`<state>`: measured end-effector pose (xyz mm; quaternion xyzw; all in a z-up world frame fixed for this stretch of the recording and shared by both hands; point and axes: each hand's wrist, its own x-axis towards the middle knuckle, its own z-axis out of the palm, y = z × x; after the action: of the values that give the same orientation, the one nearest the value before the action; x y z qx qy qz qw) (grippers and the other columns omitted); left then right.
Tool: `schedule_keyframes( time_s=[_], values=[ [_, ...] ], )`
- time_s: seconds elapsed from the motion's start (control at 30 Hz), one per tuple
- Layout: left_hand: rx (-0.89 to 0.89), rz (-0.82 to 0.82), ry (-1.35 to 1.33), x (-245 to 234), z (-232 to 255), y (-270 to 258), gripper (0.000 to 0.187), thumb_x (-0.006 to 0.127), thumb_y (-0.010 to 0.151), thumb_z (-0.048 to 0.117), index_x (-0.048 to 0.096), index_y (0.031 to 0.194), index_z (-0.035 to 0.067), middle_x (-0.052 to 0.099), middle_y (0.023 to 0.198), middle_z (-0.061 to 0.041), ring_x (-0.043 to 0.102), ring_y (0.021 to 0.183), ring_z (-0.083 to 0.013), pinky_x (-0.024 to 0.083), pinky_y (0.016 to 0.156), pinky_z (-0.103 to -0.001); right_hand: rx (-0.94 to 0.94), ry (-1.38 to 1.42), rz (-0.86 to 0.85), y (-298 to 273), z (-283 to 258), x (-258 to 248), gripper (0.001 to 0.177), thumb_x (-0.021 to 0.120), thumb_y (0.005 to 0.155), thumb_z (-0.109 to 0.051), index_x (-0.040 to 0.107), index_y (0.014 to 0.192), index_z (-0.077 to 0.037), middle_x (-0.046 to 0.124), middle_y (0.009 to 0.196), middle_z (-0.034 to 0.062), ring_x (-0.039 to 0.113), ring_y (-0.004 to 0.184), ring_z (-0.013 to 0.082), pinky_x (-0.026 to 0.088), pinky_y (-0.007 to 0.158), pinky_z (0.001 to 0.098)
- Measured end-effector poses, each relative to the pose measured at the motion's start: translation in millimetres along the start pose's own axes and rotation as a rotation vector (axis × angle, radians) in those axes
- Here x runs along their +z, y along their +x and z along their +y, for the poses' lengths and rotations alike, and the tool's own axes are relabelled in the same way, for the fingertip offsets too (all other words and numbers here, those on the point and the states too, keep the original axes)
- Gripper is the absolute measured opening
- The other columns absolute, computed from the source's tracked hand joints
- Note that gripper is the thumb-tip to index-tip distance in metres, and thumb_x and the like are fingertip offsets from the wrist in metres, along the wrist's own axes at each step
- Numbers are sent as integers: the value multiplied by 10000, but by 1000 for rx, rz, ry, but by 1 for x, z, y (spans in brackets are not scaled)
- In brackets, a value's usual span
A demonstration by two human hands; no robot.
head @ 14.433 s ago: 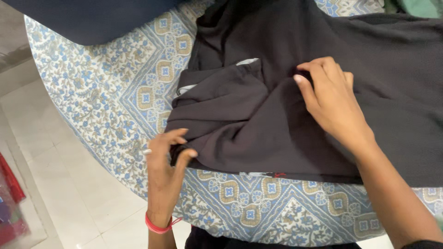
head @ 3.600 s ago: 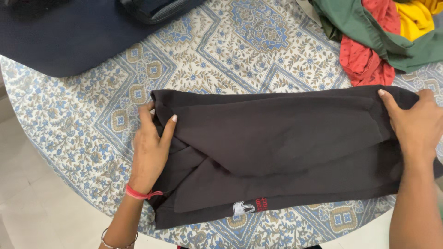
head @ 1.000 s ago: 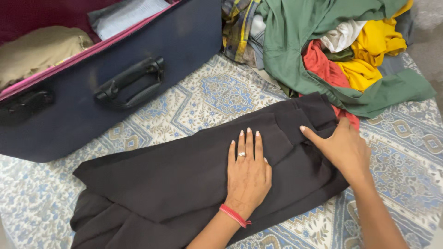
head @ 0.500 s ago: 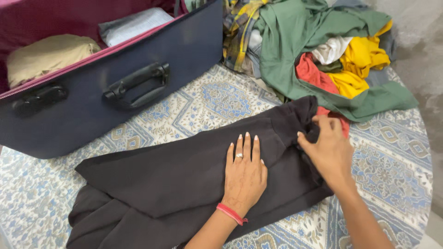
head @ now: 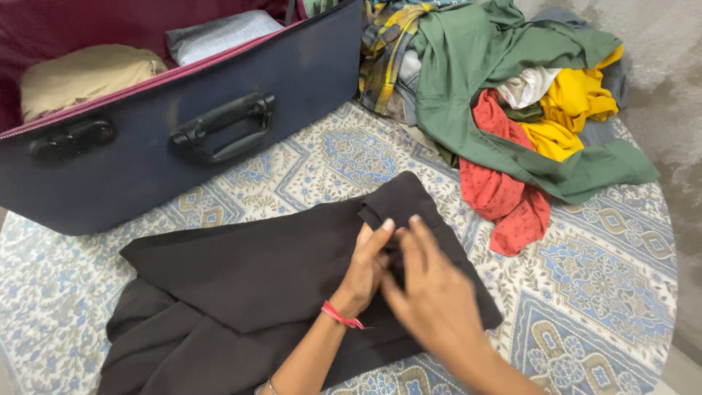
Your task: The person buttons a black shirt and then folds it on a patterned table before placing it into a blue suitcase.
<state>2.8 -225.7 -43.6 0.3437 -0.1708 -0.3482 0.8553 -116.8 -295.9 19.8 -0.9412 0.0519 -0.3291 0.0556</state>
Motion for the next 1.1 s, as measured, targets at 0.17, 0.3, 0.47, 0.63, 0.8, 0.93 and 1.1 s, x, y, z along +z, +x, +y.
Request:
schedule_keyframes(
  time_s=[0.17,0.3,0.47,0.63,0.8,0.93,1.1],
  values=[
    [10,88,165,-2,-2,7,411,610,993,140,563,1363,-33,675,1085,-73,624,967,-211,525,828,-373,-43,204,-83,-10,-21,-13,567,708,795,-137,525,1282,86,523,1404,305,708,959,413,578,709,418],
    [77,162,167,-6,-11,12,413,562,967,103,577,1369,11,686,1287,-50,641,1132,-166,513,955,-321,-65,388,35,-13,-19,-22,235,656,803,17,670,1034,-24,717,1195,144,748,830,312,597,709,360],
    [225,99,264,-5,-3,13,437,540,989,75,541,1411,-42,633,1411,-96,593,1290,-178,426,1115,-317,-62,407,319,7,32,-29,268,506,879,153,665,1007,-20,749,1103,130,753,1048,289,580,918,354],
    [254,104,313,-5,26,11,437,534,989,74,547,1409,-46,637,1406,-92,588,1290,-169,416,1118,-310,46,435,94,28,67,-23,427,454,910,65,582,1312,-7,569,1454,206,540,1384,356,408,1149,428],
    [247,195,315,-29,62,1,398,556,1003,70,578,1381,-53,668,1349,-133,608,1231,-206,453,1085,-335,-1,519,-206,22,71,-3,516,476,1011,-167,430,1513,-60,346,1636,205,290,1538,390,205,1227,459],
    [109,286,259,-38,68,-24,458,592,961,163,611,1383,-14,652,1385,-104,604,1230,-178,446,1058,-328,2,552,-446,16,59,15,579,434,1031,-256,320,1583,-125,243,1674,172,220,1548,371,195,1213,451],
    [110,249,472,-27,70,-41,634,771,832,139,528,1409,35,634,1386,-97,606,1252,-169,442,1082,-316,25,529,-525,16,56,13,595,433,1008,-290,310,1578,-175,207,1694,132,263,1525,352,241,1197,430]
  ],
)
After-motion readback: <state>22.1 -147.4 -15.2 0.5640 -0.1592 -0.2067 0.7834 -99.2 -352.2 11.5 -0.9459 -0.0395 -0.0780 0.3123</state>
